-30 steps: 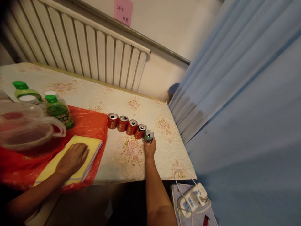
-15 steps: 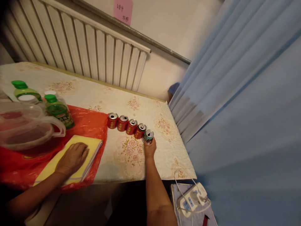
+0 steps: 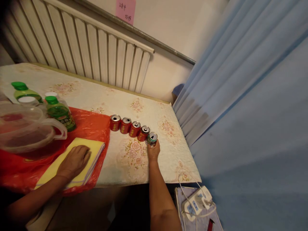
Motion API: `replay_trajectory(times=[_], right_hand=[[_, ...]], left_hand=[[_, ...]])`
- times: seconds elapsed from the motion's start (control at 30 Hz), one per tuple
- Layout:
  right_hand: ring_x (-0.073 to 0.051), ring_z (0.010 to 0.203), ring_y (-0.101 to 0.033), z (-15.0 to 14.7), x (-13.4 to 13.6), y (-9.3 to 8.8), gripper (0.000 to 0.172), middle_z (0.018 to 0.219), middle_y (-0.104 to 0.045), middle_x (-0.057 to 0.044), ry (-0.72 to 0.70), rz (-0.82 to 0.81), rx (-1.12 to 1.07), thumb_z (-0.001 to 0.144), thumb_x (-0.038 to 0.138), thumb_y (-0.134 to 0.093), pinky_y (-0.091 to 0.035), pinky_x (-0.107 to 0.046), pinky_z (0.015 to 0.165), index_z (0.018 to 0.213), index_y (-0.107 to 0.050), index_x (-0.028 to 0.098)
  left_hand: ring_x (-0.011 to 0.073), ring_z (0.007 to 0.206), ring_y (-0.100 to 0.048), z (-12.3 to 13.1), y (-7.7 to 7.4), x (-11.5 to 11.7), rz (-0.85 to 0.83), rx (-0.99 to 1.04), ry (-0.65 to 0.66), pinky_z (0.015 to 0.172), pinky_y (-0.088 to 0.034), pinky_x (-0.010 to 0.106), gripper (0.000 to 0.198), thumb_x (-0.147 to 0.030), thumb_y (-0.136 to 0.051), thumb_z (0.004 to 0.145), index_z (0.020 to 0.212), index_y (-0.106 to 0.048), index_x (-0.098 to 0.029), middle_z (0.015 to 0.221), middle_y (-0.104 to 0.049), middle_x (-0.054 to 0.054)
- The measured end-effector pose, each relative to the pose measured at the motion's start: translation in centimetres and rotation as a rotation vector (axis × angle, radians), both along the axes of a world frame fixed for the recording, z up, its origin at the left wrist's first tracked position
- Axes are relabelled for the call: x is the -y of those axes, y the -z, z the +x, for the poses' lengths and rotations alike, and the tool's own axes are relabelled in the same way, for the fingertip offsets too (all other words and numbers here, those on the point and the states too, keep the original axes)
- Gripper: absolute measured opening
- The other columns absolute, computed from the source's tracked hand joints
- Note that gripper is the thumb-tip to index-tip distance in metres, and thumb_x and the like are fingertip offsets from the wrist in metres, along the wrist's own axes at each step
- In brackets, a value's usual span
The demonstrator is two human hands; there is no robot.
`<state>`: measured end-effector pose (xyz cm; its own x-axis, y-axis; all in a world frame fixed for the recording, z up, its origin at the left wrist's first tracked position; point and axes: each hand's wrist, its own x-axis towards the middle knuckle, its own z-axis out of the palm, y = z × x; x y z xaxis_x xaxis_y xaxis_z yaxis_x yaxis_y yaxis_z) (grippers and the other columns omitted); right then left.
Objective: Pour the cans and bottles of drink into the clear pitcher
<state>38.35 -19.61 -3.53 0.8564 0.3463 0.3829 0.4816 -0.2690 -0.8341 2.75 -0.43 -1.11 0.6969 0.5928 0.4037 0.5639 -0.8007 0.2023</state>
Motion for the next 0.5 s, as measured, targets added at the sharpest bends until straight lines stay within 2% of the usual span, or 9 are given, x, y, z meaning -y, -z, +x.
replay_trajectory(times=[0.5], right_hand=[[-0.023,0.09,-0.064,0.04,0.1,-0.04,0.055,0.104,-0.071,-0.008,0.014,-0.023,0.001,0.067,0.03,-0.061,-0.05,-0.031,0.08,0.12,-0.059,0.017]], left_hand=[[0.0307,0.093,-0.057,0.02,0.06,-0.08,-0.02,0.025,0.001,0.087,-0.045,0.045,0.023,-0.032,-0.04,0.093,0.092,-0.06,-0.019,0.096,-0.064,0.014]])
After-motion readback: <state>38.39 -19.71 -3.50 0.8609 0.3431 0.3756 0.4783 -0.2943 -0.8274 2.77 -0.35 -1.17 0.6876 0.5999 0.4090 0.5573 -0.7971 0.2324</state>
